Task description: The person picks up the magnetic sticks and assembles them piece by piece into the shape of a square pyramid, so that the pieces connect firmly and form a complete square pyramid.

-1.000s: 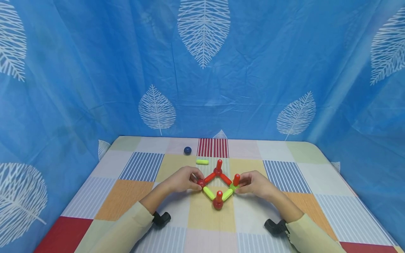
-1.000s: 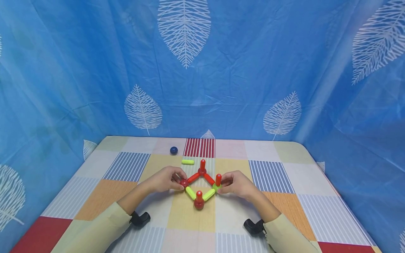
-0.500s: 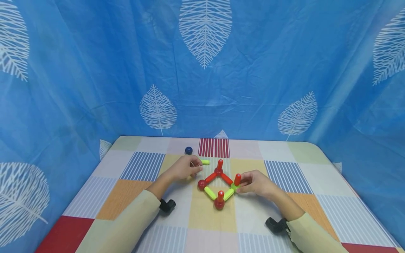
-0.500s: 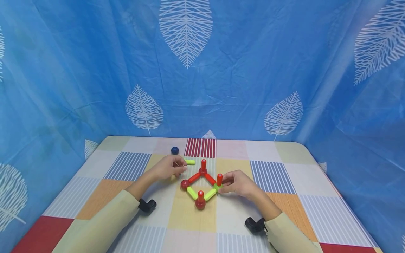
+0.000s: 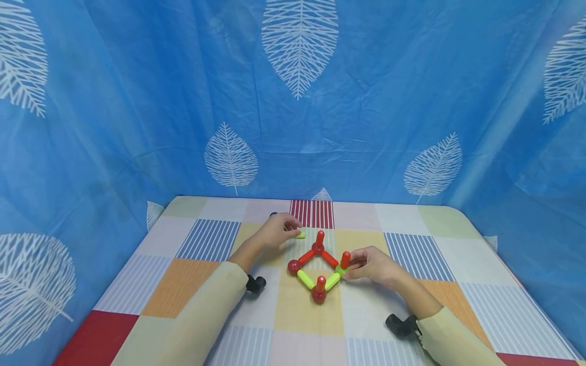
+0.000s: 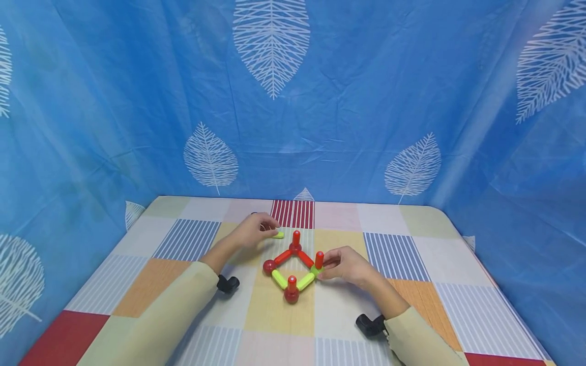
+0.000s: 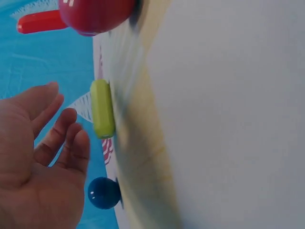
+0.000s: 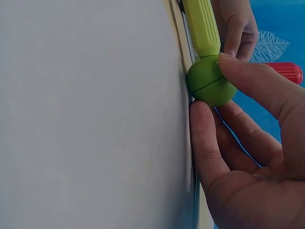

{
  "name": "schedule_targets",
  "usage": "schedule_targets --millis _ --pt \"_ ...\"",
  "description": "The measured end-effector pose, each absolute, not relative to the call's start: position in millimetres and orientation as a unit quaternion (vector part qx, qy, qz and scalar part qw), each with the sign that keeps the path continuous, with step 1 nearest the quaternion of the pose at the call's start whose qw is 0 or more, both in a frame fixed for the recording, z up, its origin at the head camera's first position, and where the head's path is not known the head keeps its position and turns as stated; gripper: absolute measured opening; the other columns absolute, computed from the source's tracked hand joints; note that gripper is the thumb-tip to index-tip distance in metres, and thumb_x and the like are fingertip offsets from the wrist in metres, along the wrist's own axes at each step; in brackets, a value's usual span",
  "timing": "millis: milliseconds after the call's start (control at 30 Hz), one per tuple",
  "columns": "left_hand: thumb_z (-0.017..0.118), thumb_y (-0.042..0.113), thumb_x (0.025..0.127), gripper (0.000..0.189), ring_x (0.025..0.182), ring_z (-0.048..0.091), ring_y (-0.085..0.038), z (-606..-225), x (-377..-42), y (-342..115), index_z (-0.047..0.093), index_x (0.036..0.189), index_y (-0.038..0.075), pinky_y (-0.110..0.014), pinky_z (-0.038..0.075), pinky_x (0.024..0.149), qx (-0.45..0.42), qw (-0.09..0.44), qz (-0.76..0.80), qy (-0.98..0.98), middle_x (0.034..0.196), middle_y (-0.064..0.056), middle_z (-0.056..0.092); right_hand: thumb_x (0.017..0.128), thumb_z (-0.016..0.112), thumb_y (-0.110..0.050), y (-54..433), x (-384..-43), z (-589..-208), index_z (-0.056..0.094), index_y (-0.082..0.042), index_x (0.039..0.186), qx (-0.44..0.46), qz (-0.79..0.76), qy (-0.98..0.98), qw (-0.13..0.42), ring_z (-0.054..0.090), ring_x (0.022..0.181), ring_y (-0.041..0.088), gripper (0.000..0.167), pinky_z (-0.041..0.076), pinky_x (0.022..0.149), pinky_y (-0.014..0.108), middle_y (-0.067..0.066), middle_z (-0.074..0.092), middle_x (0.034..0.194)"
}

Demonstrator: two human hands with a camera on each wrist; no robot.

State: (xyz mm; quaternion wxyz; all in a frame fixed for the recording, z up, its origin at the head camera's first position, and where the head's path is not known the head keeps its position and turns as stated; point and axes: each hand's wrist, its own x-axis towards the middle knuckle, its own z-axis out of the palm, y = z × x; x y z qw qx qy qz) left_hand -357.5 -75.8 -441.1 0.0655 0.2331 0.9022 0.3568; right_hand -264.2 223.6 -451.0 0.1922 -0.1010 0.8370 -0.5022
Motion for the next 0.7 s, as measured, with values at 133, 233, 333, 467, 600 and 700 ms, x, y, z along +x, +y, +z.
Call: schedule_targets --millis 133,233,333,467,600,700 --pt "0.071 0.018 0.097 0.024 0.11 0.063 -0.024 -447.4 -361.3 -72.1 0.074 0.119 0.01 -0.039 0.055 0.097 0.231 0.071 0.353 0.904 0.114 -0.005 0.067 0.081 0.085 -0.006 224.6 -264.3 -451.4 0.073 0.004 0.11 -0.098 -0.506 0.835 0.194 0.066 0.086 0.014 0.033 0.057 0.075 0.024 0.005 0.075 0.093" --pt "0.073 0.015 0.096 0.025 0.117 0.062 -0.027 -451.6 -363.5 -70.4 0.074 0.12 0.011 -0.042 0.053 0.104 0.223 0.079 0.353 0.905 0.118 -0.007 0.066 0.081 0.085 -0.007 225.2 -264.3 -452.0 0.073 0.004 0.11 -0.096 -0.511 0.831 0.197 0.067 0.086 0.013 0.033 0.057 0.076 0.024 0.005 0.075 0.093" --pt "0.074 0.013 0.094 0.026 0.119 0.062 -0.027 -454.3 -364.3 -69.5 0.073 0.121 0.011 -0.043 0.051 0.107 0.208 0.096 0.36 0.905 0.121 -0.007 0.067 0.082 0.084 -0.007 225.8 -264.7 -452.6 0.073 0.005 0.111 -0.101 -0.516 0.827 0.201 0.067 0.087 0.013 0.034 0.057 0.077 0.023 0.005 0.075 0.094" --pt "0.074 0.013 0.094 0.027 0.115 0.064 -0.023 -457.0 -366.1 -67.4 0.073 0.12 0.012 -0.04 0.052 0.105 0.203 0.106 0.359 0.905 0.119 -0.006 0.07 0.082 0.084 -0.006 227.1 -264.7 -452.4 0.072 0.006 0.112 -0.104 -0.52 0.823 0.203 0.068 0.087 0.014 0.035 0.057 0.077 0.023 0.007 0.076 0.094" --pt "0.075 0.01 0.093 0.023 0.105 0.064 -0.02 -458.4 -367.6 -64.9 0.074 0.116 0.011 -0.037 0.054 0.099 0.203 0.106 0.355 0.906 0.11 -0.006 0.071 0.082 0.084 -0.007 228.1 -265.2 -452.3 0.072 0.006 0.113 -0.106 -0.52 0.822 0.205 0.068 0.088 0.014 0.035 0.057 0.078 0.023 0.007 0.076 0.095" --pt "0.074 0.007 0.092 0.021 0.101 0.062 -0.019 -458.7 -368.1 -63.3 0.074 0.113 0.011 -0.036 0.054 0.097 0.197 0.109 0.353 0.908 0.106 -0.005 0.07 0.082 0.084 -0.008 228.6 -266.0 -452.9 0.072 0.005 0.113 -0.103 -0.518 0.823 0.209 0.068 0.089 0.014 0.035 0.057 0.08 0.023 0.006 0.076 0.096"
